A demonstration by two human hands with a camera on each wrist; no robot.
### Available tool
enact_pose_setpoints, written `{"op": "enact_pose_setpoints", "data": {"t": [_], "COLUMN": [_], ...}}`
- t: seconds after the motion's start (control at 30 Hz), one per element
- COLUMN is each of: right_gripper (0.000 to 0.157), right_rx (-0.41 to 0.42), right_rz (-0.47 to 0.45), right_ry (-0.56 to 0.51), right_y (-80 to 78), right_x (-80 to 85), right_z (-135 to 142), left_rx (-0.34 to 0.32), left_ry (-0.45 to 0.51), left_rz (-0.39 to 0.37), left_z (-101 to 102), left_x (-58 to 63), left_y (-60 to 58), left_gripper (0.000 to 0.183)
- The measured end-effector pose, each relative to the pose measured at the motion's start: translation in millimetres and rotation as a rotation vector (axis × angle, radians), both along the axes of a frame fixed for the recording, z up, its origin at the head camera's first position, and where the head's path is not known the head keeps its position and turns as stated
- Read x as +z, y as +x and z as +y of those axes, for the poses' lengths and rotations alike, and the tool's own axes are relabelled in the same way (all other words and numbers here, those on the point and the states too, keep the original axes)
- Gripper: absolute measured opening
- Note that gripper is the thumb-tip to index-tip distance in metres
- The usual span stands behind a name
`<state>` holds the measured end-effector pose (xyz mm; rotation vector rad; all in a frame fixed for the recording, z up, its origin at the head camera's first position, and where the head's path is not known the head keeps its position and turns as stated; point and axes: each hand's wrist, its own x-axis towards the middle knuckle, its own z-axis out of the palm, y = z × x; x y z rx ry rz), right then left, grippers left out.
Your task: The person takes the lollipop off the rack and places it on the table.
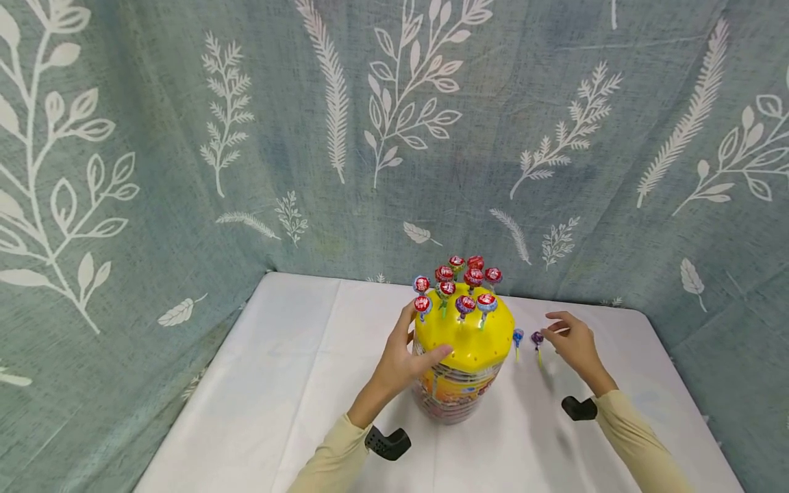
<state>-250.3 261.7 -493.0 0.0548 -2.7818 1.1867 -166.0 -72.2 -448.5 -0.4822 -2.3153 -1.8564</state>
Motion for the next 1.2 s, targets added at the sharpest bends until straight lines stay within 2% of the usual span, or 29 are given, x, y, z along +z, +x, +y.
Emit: {"op": "enact_pose_setpoints", "data": {"t": [0.23, 0.43, 0.53, 0.77, 1.2], "right_gripper": [0.036, 0.034, 0.031, 0.030, 0.031], "right_rx": [0.050, 0.082, 0.101, 0.147, 0.217], "right_rz": [0.077, 0.147, 0.201, 0.291, 0.374], "right_ry": [-0.011, -0.008, -0.003, -0.006, -0.084], "right_y": [9.8, 20.6, 26.5, 38.4, 63.5], "right_x": [26.7, 47.2, 56.9, 80.2, 123.4], "right_z": [-7, -20, -27, -37, -56], "left_rx": [-0.045, -0.095, -0.104, -0.156, -0.160], "left_ry": [-0.014, 0.040, 0.060, 0.090, 0.080], "left_rz": [-0.065, -0.088, -0.084, -0.072, -0.085], "left_z": [-4, -2, -1, 0, -3], "left_x": [6.4, 33.3, 38.7, 37.4, 33.5], "left_y": [-0.4, 13.2, 15.7, 13.8, 10.6], "left_gripper": [0.088, 0.091, 0.089, 0.084, 0.086]}}
